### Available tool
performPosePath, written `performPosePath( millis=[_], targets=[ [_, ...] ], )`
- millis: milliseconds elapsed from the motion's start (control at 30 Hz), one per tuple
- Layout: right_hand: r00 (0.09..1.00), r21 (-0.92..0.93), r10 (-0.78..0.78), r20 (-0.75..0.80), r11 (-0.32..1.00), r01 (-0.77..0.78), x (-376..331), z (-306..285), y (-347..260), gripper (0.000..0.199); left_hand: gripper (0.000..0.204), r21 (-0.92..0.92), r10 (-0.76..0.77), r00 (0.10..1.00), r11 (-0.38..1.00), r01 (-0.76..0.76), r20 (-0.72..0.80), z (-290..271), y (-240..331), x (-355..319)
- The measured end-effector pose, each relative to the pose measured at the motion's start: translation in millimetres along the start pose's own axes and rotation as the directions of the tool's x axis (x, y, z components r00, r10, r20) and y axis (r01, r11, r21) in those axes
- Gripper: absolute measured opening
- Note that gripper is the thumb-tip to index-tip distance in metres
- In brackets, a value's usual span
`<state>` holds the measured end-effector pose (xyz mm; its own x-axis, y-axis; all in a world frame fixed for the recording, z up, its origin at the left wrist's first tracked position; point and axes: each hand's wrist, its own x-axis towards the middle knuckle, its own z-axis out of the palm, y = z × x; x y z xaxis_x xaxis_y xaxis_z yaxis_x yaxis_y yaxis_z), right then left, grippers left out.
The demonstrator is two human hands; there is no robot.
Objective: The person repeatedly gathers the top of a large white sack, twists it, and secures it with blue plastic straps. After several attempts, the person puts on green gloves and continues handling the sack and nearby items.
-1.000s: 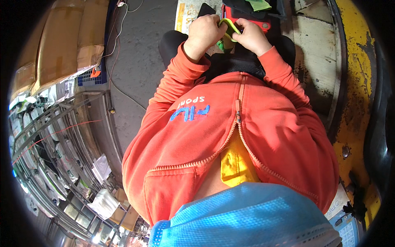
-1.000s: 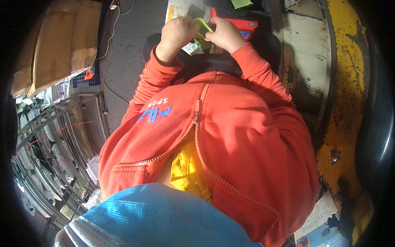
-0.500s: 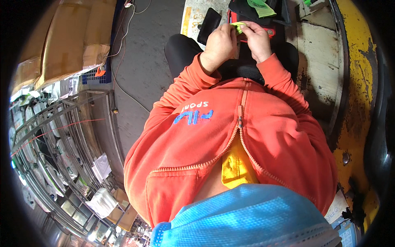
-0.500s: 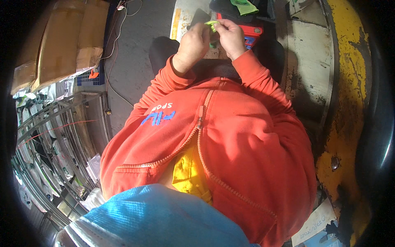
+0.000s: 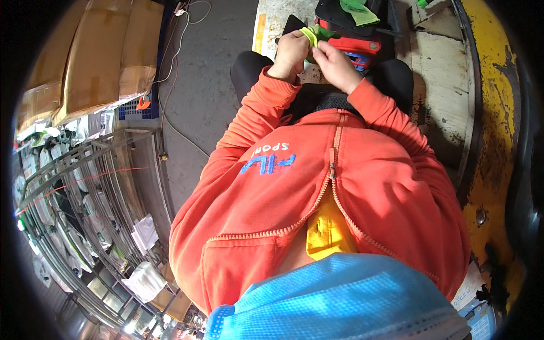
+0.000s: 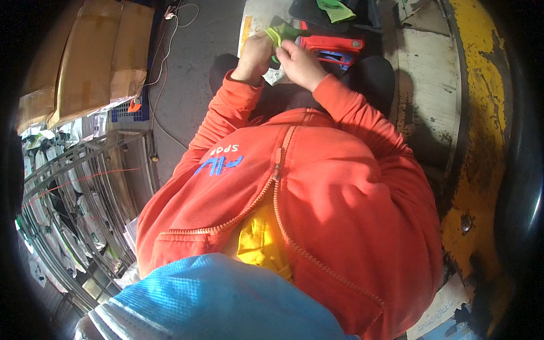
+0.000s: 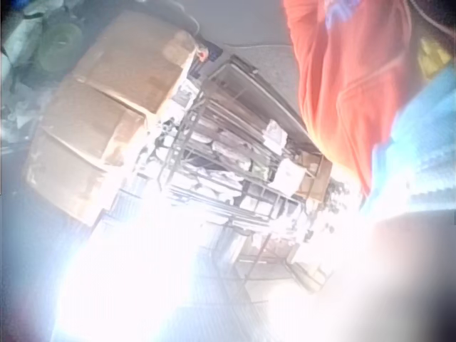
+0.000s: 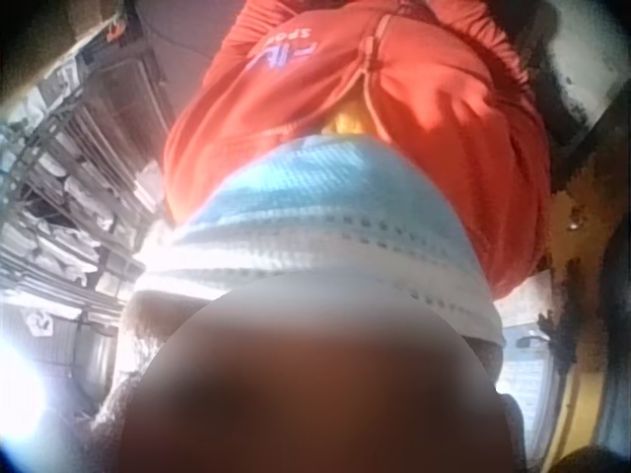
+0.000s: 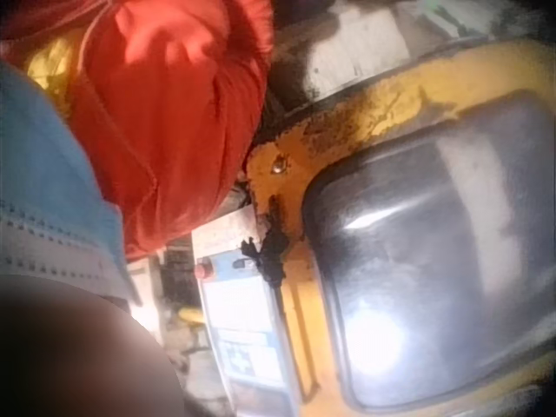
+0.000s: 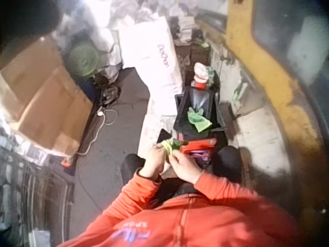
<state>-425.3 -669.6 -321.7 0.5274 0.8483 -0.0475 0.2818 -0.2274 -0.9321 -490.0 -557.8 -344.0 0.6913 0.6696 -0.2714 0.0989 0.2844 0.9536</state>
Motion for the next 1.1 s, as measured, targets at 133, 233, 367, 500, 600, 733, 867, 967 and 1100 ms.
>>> performPosePath(
  millis=[133,233,367,500,600,733,867,967,1100],
  targets=[
    [0.982,-0.12,-0.133,-0.132,0.986,0.117,26.3,-19.2,-40.8,0.028,0.037,0.645,0.417,0.866,0.588,-0.489,0.276,23.8,-17.4,-10.1],
    [0.935,-0.321,-0.315,-0.161,0.913,0.252,15.1,0.4,-61.7,0.026,0.032,0.374,0.394,0.897,0.816,-0.442,0.201,20.1,-1.4,-8.7],
    [0.878,-0.479,-0.465,-0.111,0.799,0.362,-9.1,23.3,-63.6,0.016,0.025,-0.629,0.141,0.913,0.764,0.146,0.383,-5.2,42.6,-10.8],
    [0.857,-0.443,-0.506,-0.1,0.793,0.417,-9.8,19.8,-67.3,0.016,0.021,-0.823,0.292,0.853,0.515,0.241,0.433,6.1,70.1,-19.5],
    [0.866,-0.445,-0.495,-0.067,0.792,0.418,-10.2,16.9,-79.1,0.018,0.019,-0.884,0.388,0.828,0.399,0.244,0.403,24.9,80.9,-19.9],
    [0.872,-0.433,-0.47,-0.136,0.82,0.375,-12.9,14.7,-95.1,0.017,0.02,-0.953,0.486,0.821,0.207,0.223,0.298,41.3,94.2,-17.2],
    [0.784,-0.475,-0.608,-0.122,0.729,0.492,-8.6,3.4,-95.8,0.018,0.024,-0.991,0.562,0.817,0.038,0.125,0.124,54.0,115.9,-16.0],
    [0.749,-0.482,-0.645,-0.152,0.71,0.513,0.2,-13.4,-89.3,0.02,0.029,-0.996,0.624,0.782,-0.067,0.057,0.003,63.1,139.5,-16.4],
    [0.575,-0.695,-0.806,-0.137,0.492,0.525,25.8,-41.1,-84.2,0.022,0.034,-0.942,0.698,0.711,-0.177,0.287,0.086,55.3,170.3,-19.4]
  ],
)
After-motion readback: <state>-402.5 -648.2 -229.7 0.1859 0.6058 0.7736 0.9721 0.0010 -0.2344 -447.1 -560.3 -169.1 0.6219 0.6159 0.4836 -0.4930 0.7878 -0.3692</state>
